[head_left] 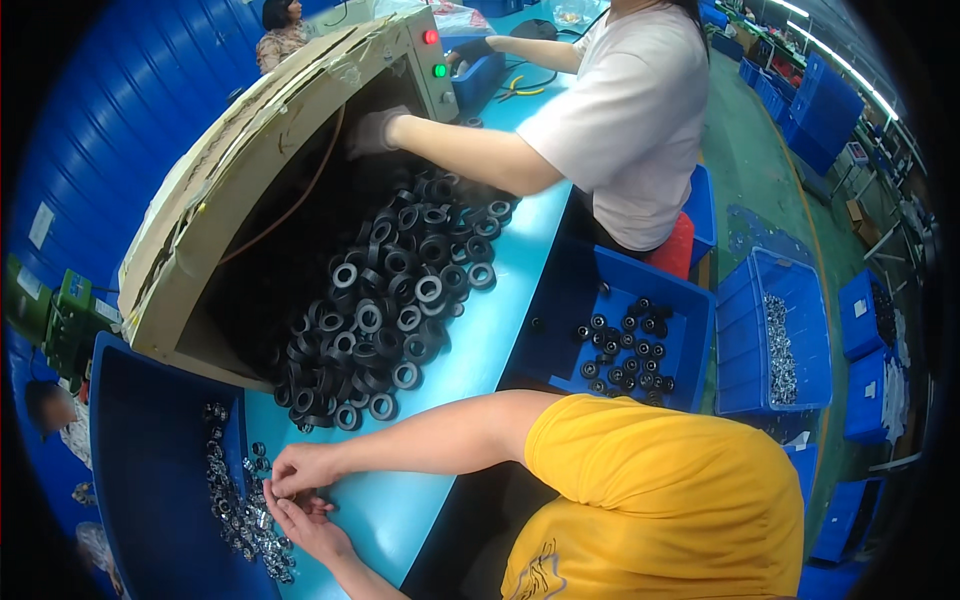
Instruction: Manually inserting metal bearings into small black rubber wheels at a factory workstation.
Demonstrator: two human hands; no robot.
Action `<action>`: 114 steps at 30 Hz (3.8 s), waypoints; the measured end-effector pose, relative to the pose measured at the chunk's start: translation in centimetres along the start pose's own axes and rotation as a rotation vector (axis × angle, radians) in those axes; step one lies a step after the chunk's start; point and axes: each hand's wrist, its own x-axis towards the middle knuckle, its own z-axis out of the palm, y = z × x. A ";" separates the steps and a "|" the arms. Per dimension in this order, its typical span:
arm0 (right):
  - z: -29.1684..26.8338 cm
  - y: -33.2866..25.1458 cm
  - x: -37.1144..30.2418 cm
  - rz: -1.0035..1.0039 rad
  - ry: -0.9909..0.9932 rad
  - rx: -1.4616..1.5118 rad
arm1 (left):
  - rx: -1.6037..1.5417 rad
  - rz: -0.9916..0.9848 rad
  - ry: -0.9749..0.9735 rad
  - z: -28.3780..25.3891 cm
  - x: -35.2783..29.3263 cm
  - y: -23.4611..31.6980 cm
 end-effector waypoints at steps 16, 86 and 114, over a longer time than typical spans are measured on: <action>0.3 -1.7 -1.1 -0.017 0.060 -0.251 | -0.013 -0.026 -0.011 -0.2 -0.1 0.0; 1.7 -4.1 -2.6 -0.091 0.215 -0.595 | 0.500 0.299 0.067 0.5 -0.7 -0.8; 1.0 -2.3 -1.1 0.218 0.145 -0.195 | 0.411 0.217 0.024 0.1 -0.5 -0.4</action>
